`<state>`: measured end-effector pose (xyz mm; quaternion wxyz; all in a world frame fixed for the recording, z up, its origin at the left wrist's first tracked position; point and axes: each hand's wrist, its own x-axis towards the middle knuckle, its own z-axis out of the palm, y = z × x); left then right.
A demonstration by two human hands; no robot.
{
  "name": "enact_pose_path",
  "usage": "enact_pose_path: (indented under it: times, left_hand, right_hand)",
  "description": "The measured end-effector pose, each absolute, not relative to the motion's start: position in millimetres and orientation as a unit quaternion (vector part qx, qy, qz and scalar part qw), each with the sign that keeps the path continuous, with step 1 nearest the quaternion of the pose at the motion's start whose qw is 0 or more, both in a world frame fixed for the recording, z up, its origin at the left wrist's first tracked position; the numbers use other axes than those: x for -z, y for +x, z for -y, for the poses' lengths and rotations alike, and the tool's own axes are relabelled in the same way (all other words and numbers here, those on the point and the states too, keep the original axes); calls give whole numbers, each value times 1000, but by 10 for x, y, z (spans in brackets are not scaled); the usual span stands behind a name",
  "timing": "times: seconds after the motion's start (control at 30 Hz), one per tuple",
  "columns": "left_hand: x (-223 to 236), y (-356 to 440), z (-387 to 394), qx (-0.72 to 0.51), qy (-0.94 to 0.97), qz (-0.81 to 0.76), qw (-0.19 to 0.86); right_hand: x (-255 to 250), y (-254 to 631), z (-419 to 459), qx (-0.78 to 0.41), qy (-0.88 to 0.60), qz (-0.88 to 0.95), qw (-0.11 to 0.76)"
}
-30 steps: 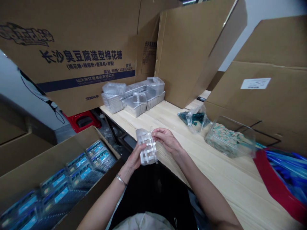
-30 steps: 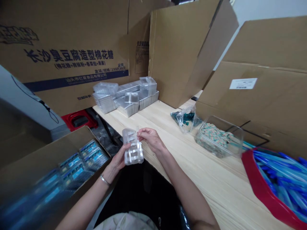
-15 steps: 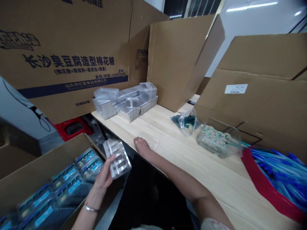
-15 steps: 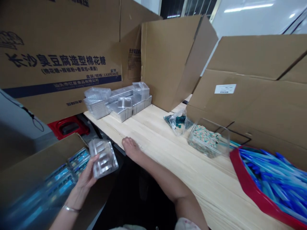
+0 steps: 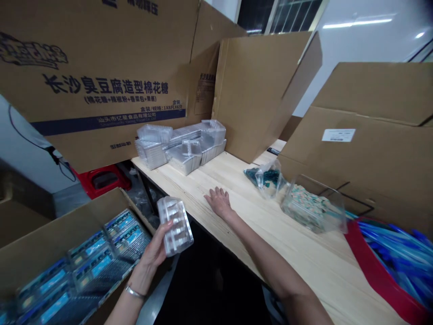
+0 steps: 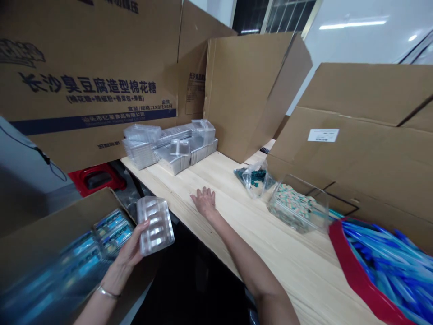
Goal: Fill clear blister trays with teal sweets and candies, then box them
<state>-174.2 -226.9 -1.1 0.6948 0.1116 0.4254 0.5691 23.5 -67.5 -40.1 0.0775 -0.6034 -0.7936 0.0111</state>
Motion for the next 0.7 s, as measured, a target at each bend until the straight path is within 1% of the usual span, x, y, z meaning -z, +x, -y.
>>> enact_pose_path:
  times: [0.27, 0.33, 0.4, 0.5, 0.57, 0.6, 0.7]
  left_hand:
    - [3, -1772, 2233, -579, 118, -408, 696]
    - [-11, -1766, 2214, -580, 114, -406, 697]
    - [-20, -1744, 2190, -582, 118, -399, 698]
    - [-15, -1690, 2153, -588, 137, -386, 698]
    - [-9, -1641, 2133, -594, 162, -381, 690]
    - [-11, -1610, 2125, -599, 179, -378, 683]
    - [-38, -1490, 2105, -613, 243, -362, 659]
  right_hand:
    - [321, -189, 476, 5, -562, 820, 103]
    - [296, -234, 448, -12, -564, 817, 120]
    - [229, -260, 476, -43, -565, 809, 159]
    - [2, -258, 681, -146, -521, 795, 273]
    - [-216, -227, 918, -268, -451, 776, 349]
    - [-327, -206, 1051, -339, -420, 760, 363]
    - [-577, -151, 1412, -514, -357, 701, 342]
